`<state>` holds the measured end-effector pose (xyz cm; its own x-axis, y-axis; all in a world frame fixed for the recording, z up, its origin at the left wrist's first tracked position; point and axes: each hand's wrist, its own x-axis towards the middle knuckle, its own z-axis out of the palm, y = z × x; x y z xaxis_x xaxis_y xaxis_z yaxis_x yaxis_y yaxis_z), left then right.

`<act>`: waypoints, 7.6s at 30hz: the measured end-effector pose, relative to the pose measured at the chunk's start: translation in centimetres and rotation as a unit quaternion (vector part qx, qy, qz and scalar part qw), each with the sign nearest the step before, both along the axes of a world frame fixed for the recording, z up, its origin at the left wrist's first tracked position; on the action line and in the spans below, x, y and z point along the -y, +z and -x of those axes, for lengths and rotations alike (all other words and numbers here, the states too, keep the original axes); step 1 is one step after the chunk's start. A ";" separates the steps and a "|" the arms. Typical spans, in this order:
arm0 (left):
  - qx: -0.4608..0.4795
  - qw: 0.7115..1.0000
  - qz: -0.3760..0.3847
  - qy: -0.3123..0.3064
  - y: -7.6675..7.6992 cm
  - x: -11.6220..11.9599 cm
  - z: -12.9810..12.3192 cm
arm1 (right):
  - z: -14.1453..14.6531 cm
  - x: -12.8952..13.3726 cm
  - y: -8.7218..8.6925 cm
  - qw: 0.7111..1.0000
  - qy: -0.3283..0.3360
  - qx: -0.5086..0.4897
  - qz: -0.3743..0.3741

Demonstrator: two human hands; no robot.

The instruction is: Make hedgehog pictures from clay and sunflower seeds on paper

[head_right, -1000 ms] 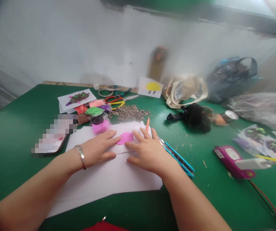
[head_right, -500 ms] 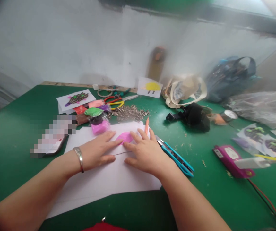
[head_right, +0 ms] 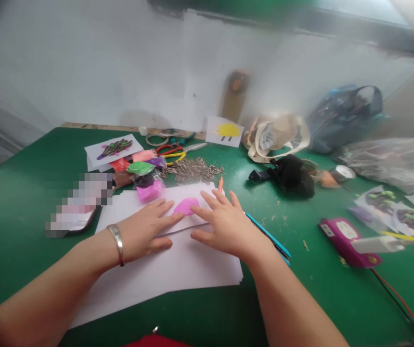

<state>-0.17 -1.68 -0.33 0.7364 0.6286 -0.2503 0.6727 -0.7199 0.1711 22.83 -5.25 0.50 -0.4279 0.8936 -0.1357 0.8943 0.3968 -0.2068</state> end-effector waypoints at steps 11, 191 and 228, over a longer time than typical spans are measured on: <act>-0.018 1.000 0.008 0.024 0.4 0.2 -0.6 | 0.1 -0.3 -0.5 1.000 -0.008 0.022 -0.007; 0.069 0.996 0.044 0.024 0.2 -2.2 1.2 | 3.0 -0.7 -2.2 0.994 0.034 -0.040 -0.100; 0.058 0.998 0.027 0.023 0.3 -2.8 1.6 | 1.5 -1.4 -2.5 0.988 -0.036 -0.120 -0.094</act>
